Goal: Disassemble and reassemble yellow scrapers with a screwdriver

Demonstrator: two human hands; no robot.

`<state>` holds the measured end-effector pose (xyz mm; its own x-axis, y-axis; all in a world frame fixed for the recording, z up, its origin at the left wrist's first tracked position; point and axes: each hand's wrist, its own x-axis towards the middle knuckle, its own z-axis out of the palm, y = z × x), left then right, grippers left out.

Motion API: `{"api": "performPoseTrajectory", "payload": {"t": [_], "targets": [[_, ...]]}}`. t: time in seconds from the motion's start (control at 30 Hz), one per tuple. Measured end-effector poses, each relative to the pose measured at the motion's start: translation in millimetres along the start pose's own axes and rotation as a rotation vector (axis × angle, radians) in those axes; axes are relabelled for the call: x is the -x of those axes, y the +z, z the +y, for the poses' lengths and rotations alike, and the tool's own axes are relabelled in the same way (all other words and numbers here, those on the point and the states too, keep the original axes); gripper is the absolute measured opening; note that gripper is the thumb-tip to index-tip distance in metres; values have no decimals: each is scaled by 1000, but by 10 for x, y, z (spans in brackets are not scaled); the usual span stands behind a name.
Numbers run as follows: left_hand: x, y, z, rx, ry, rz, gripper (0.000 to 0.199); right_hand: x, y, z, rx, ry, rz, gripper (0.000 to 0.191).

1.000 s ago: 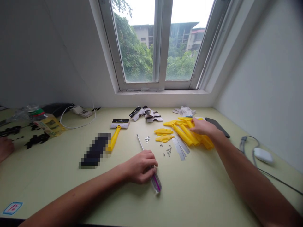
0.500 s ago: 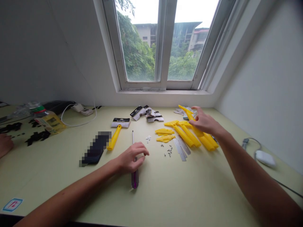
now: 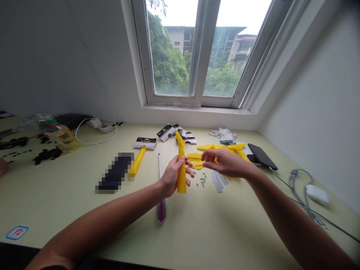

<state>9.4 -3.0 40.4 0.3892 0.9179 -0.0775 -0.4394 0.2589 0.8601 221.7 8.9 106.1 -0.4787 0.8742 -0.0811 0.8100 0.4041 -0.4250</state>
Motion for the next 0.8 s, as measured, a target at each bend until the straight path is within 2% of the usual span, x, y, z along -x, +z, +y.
{"api": "performPoseTrajectory", "payload": {"t": [0.1, 0.2, 0.4, 0.8], "targets": [[13, -137, -21, 26, -20, 4, 21, -68, -66, 401, 139, 159, -92, 22], [17, -165, -40, 35, -35, -29, 22, -132, -9, 622, 181, 219, -142, 27], [42, -142, -79, 24, -74, -104, 25, -199, 151, 632, 234, 209, -175, 48], [28, -165, -101, 40, -112, -134, 23, -325, 165, 652, 336, 213, -282, 47]]}}
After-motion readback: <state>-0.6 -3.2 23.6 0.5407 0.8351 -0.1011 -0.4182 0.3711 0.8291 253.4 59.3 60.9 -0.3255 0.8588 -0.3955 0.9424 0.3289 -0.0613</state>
